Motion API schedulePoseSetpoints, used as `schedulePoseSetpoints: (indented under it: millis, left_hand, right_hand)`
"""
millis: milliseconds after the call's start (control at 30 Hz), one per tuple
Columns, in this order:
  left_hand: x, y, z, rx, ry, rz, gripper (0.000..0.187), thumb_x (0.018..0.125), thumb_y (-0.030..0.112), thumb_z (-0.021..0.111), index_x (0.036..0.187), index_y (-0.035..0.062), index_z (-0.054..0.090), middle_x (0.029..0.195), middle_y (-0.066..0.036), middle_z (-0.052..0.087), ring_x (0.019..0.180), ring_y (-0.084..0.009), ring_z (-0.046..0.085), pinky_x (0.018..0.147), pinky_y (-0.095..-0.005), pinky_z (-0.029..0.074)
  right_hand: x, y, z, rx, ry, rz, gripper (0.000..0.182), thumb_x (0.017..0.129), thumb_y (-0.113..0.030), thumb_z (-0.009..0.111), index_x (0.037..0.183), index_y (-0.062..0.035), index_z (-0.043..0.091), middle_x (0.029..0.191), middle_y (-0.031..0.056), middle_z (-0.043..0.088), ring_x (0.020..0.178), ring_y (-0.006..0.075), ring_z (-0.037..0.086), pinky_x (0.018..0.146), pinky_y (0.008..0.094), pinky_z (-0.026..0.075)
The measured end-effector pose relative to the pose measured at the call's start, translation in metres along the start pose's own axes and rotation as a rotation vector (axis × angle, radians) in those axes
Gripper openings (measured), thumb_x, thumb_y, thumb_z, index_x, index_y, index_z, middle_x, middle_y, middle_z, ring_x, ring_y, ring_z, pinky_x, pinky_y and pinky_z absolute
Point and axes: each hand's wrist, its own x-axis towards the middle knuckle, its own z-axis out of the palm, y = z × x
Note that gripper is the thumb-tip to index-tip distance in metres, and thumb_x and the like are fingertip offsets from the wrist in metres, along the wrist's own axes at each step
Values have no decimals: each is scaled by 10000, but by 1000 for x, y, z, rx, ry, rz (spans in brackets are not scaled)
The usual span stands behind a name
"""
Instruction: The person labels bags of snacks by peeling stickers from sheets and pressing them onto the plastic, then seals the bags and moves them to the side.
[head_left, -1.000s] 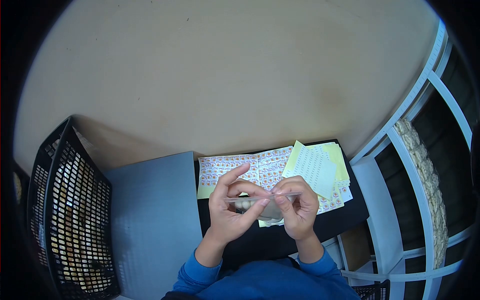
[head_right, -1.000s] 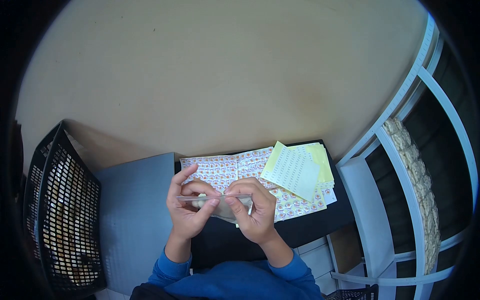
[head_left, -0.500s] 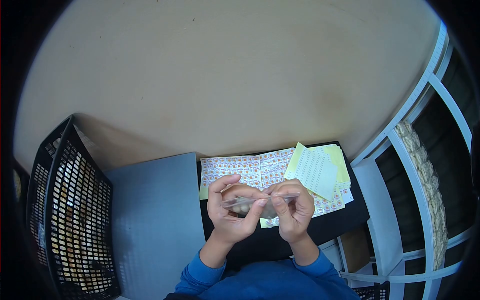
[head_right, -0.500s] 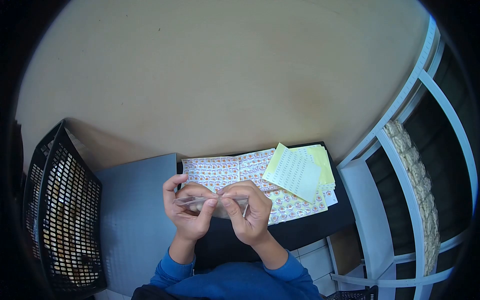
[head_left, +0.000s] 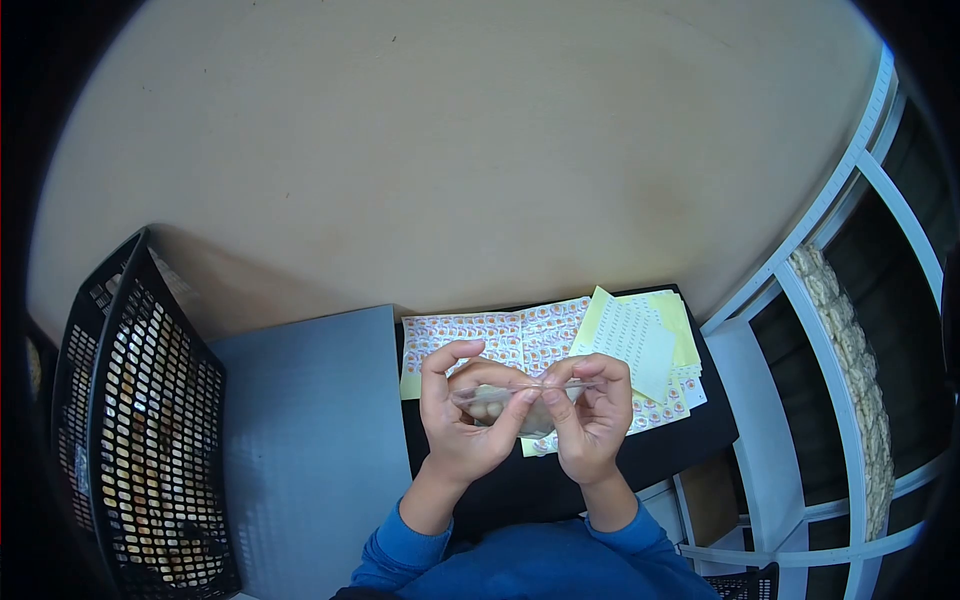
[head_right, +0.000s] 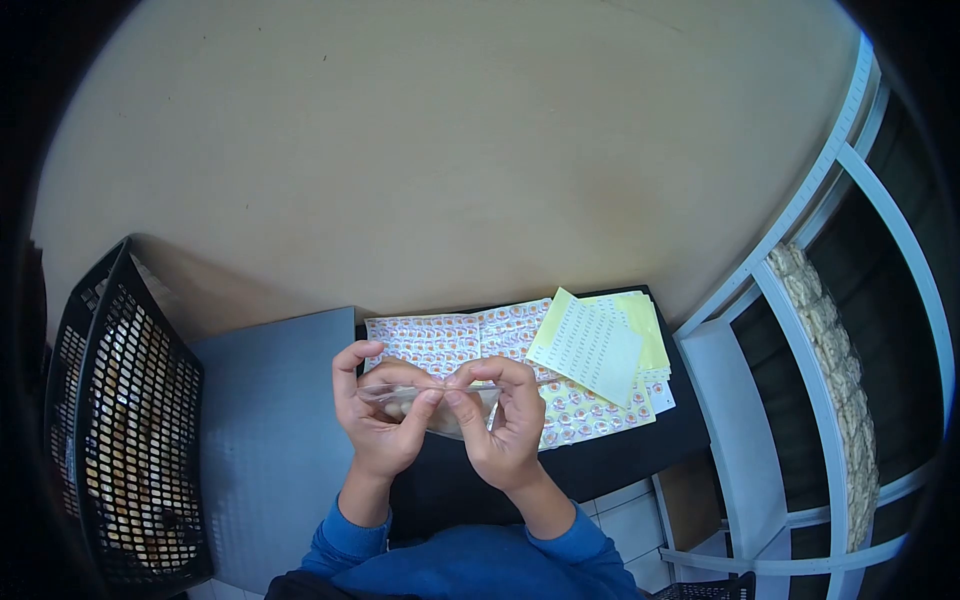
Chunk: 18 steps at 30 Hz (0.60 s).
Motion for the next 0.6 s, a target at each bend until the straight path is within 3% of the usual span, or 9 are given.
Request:
schedulePoseSetpoints:
  millis: [233,300,600]
  left_hand:
    - [1,3,1,-18,13,-33,583,711,-69,616,1166,-23,255,730,-95,605,683,-120,580,632,-215,459]
    - [0,4,2,-17,33,-74,598,713,-66,611,1183,-26,244,714,-93,603,675,-117,578,626,-211,453]
    - [2,3,-2,-34,10,-55,578,723,-68,607,1172,-16,248,755,-119,613,707,-150,603,650,-238,473]
  right_hand:
    - [2,-4,3,82,6,54,317,767,60,565,1018,-15,387,836,100,536,811,151,545,753,265,432]
    - [5,-9,6,102,94,55,344,773,56,555,1052,-13,366,840,102,535,822,156,540,767,276,431]
    - [3,-2,-3,59,36,-5,386,783,53,528,1104,-3,322,847,116,544,850,188,554,797,306,426]
